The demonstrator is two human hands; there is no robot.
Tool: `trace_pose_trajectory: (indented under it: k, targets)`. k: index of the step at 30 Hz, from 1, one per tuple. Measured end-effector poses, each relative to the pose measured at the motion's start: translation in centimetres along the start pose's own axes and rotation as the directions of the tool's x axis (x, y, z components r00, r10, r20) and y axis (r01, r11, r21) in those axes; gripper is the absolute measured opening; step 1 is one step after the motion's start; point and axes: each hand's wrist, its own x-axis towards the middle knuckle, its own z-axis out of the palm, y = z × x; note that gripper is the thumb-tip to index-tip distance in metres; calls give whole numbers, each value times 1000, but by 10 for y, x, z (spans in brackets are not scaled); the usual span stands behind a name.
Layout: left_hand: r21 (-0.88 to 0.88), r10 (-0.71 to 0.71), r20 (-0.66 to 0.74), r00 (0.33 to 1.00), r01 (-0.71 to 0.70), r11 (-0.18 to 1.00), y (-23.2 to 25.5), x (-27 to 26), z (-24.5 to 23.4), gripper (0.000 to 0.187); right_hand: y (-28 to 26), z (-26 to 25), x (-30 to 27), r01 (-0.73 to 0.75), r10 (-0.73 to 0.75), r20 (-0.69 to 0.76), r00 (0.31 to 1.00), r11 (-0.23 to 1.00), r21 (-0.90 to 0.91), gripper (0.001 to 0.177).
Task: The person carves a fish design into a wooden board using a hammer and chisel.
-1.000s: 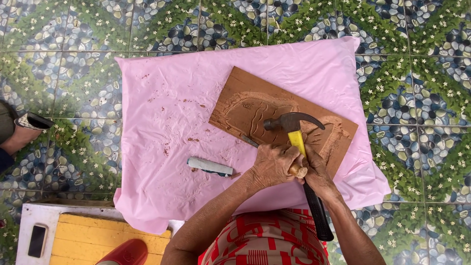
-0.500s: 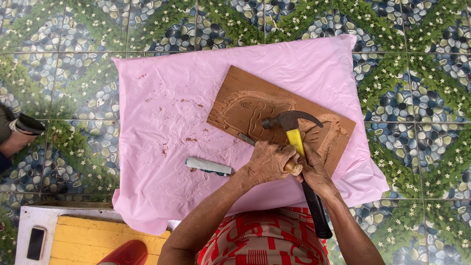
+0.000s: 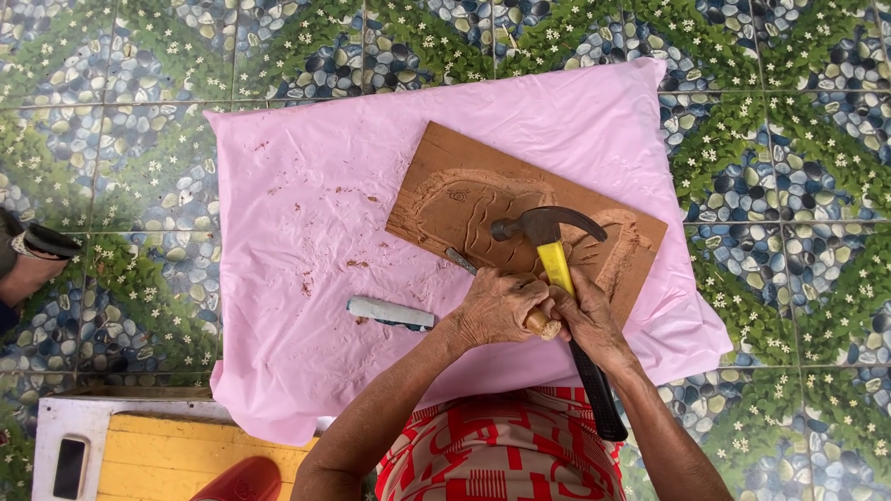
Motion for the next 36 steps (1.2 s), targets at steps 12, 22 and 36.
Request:
trace_pose_trajectory:
  k: [12,22,36]
  targets:
    - [98,52,-9,999,-51,994,-6,13,7,31,-23,-55,-97,257,-369,-184,911,857,-446,18]
    - [92,-95,36,995,91,992,5,30,-3,22,22,-73,-130,399,-564,-48,824,639,-658,37]
    - [217,-163,180,970,123,968,-8,26,14,14,43,-74,-130,241,-336,-181,924,882,-406,34]
